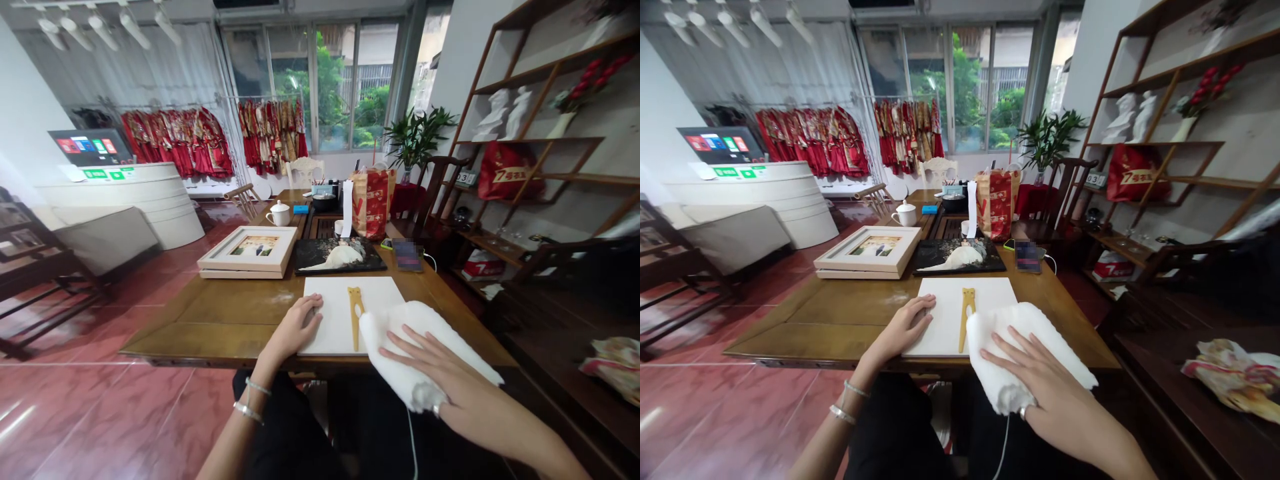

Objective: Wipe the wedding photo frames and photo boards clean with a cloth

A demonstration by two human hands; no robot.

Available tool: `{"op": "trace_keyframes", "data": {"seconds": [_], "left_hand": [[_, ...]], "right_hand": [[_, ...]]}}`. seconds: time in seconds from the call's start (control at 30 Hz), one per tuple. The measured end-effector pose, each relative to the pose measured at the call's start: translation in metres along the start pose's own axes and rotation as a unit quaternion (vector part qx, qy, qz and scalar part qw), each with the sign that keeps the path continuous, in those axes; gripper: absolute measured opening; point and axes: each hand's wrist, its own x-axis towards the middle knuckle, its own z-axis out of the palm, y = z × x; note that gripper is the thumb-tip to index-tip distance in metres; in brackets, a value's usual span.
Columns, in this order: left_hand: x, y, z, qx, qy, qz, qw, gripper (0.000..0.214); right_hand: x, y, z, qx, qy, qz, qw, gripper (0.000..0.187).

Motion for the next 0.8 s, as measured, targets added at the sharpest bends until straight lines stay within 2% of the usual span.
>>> {"op": "trace_keyframes", "data": {"seconds": [0.1, 0.3, 0.47, 0.57, 0.63, 0.7, 0.8], "left_hand": [[0.0, -0.001, -0.001, 0.0, -0.008, 0.004, 1.0, 0.027], [-0.001, -0.002, -0.005, -0.013, -0.025, -0.005, 1.0, 0.028], [0.0, -0.002, -0.003, -0.022, -0.019, -0.006, 1.0, 0.027], [0.001, -0.003, -0.003, -0.025, -0.014, -0.005, 1.0, 0.026], [0.001, -0.003, -0.003, -0.024, -0.013, -0.005, 1.0, 0.025], [0.002, -0.002, -0.003, -0.022, -0.015, -0.005, 1.0, 0.025], [0.001, -0.002, -0.003, -0.014, -0.018, -0.009, 1.0, 0.026]], "right_hand": [[0.018, 0.016, -0.006, 0.021, 0.007, 0.0, 1.0, 0.076], [0.103, 0.056, -0.017, -0.014, 0.039, 0.015, 0.999, 0.066], [0.146, 0.066, -0.027, -0.038, 0.049, 0.056, 0.996, 0.064], [0.15, 0.064, -0.026, -0.044, 0.06, 0.063, 0.995, 0.066], [0.142, 0.059, -0.022, -0.048, 0.064, 0.065, 0.995, 0.069], [0.125, 0.051, -0.015, -0.049, 0.068, 0.057, 0.995, 0.072], [0.085, 0.032, -0.005, -0.043, 0.073, 0.024, 0.996, 0.079]]}}
